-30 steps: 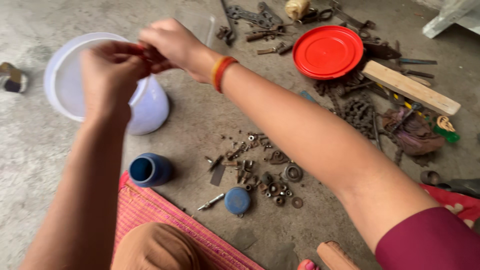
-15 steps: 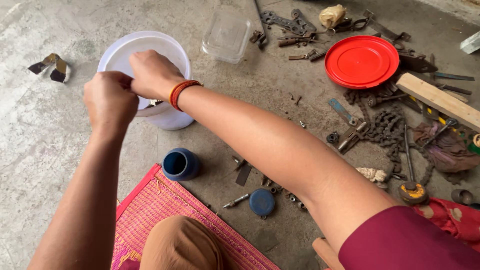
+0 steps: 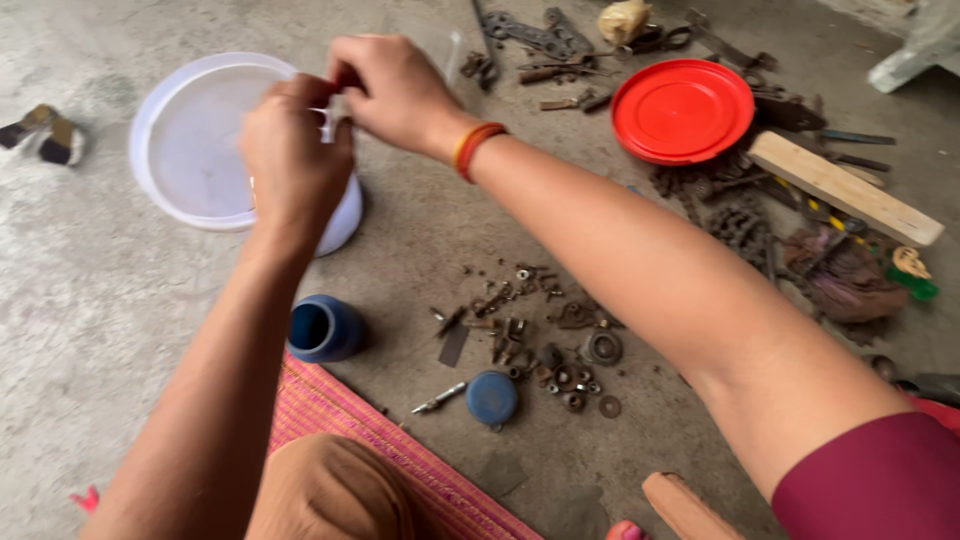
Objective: The person sorts through a collection of small metal parts, nuts, bolts, and scrap pieces on the floor, picking up individual items and placing some of them into a white bucket.
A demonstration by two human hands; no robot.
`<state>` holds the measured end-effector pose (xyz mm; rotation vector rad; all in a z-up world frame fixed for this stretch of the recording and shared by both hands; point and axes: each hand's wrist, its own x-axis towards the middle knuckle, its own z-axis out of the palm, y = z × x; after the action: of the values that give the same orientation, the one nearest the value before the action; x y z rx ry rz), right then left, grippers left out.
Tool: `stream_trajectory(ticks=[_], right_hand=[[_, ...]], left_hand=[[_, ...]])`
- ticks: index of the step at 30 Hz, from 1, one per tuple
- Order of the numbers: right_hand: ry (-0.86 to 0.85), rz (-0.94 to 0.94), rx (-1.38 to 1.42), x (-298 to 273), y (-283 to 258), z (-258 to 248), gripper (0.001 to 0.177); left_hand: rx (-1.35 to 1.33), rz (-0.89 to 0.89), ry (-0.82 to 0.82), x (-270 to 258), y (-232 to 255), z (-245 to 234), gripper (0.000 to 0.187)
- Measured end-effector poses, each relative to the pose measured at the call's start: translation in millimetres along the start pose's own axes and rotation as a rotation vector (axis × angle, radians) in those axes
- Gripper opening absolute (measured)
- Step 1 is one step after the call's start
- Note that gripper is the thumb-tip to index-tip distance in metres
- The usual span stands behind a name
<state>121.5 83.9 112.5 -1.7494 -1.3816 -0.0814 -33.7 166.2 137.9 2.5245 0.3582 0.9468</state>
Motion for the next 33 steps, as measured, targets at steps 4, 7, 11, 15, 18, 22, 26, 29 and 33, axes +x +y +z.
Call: stream_trajectory(ticks=[4, 7, 11, 15, 18, 22, 26, 29, 33], right_hand=[[-0.135, 0.170, -0.077, -58, 47, -49, 0.008], [-0.288, 0.321, -0.146, -112, 83, -77, 0.012], [-0.388, 0.619, -0.216, -168, 116, -101, 0.017], [-0.376, 0.722, -0.285, -192, 125, -103, 0.015], [-0.350, 0.758, -0.283, -193, 122, -97, 0.017], [-0.352, 0.832, -0.327, -186, 113, -81, 0.017], [-0.290, 0.840, -0.361, -190, 114, -74, 0.014], [-0.252, 0.783, -0.386, -196, 118, -71, 0.012], [-0.226, 0.728, -0.374, -200, 122, -73, 0.016]], left_hand=[[-0.148, -0.170, -0.223, -5, 37, 70, 0.026], [-0.150, -0.228, -0.473, -20, 53, 126, 0.028], [-0.103, -0.310, -0.577, -49, 70, 187, 0.024], [-0.064, -0.389, -0.632, -66, 80, 218, 0.028], [-0.042, -0.417, -0.648, -71, 87, 231, 0.024], [0.005, -0.374, -0.652, -68, 98, 236, 0.023], [0.021, -0.382, -0.675, -65, 105, 234, 0.023], [0.036, -0.350, -0.674, -65, 105, 234, 0.025], [0.063, -0.298, -0.685, -66, 101, 235, 0.026]])
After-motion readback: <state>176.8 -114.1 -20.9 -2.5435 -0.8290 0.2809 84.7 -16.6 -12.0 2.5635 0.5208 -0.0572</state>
